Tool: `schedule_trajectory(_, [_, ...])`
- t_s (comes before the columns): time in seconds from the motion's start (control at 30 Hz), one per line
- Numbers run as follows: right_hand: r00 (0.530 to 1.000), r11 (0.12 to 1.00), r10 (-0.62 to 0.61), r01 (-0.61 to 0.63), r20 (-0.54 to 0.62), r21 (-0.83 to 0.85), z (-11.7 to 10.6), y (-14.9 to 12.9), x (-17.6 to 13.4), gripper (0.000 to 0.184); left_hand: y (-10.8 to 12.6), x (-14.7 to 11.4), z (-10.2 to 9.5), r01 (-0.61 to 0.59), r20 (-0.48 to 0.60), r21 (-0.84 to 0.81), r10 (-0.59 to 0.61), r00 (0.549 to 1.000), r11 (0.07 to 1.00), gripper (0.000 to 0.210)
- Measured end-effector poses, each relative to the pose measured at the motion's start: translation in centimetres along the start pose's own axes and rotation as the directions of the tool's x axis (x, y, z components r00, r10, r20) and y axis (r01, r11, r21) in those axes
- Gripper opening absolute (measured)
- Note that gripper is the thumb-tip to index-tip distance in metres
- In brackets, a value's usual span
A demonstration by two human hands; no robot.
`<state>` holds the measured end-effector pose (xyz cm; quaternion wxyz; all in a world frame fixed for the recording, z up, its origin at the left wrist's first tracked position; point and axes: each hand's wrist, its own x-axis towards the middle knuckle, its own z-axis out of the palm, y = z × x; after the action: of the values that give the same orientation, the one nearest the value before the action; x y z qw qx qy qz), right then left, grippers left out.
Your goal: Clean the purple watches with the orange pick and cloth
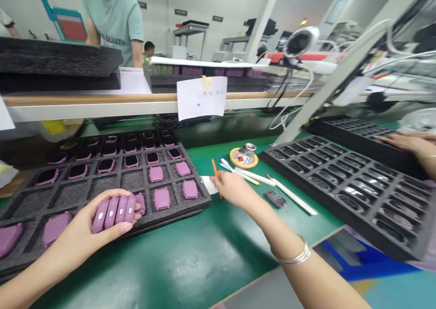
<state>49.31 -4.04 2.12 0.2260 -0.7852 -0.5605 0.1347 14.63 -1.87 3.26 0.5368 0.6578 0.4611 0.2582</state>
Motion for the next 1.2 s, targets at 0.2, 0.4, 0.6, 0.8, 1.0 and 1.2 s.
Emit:
schedule_trajectory(0.2, [0.982,0.952,0.184,-0.187,-0.037,-0.242,-1.4,4.0,-1.4,0.028,0.0,0.0,0.3,-0.009,-0.074,0.022,0.010,0.997,1.000,0.063])
schedule_trajectory(0.4, [0.985,0.919,0.172,-0.151,0.025,-0.365,-2.1,5.7,-2.8,0.024,-0.3,0.1,0.4,0.004,-0.064,-0.012,-0.004,0.998,1.000,0.067])
schedule_trajectory(0.6, [0.984,0.922,0.145,-0.173,-0.106,-0.346,-4.6,5.5,1.1,0.030,-0.3,0.2,0.4,-0.030,-0.105,0.014,0.031,0.994,0.999,0.064])
schedule_trajectory(0.8, [0.946,0.871,0.192,-0.286,-0.260,-0.399,-8.1,5.6,6.6,0.034,-0.8,0.3,0.2,-0.034,-0.051,-0.012,0.034,0.998,0.999,0.065])
schedule_trajectory(1.0, [0.954,0.831,0.256,-0.299,-0.156,-0.469,-8.2,3.8,7.2,0.032,-0.5,-0.1,0.1,-0.034,0.025,-0.003,0.034,0.999,0.999,0.052])
schedule_trajectory(1.2, [0.966,0.876,0.185,-0.246,-0.182,-0.415,-7.4,-1.1,6.7,0.014,0.6,-0.6,0.3,-0.073,0.033,-0.082,0.075,0.997,0.994,0.050])
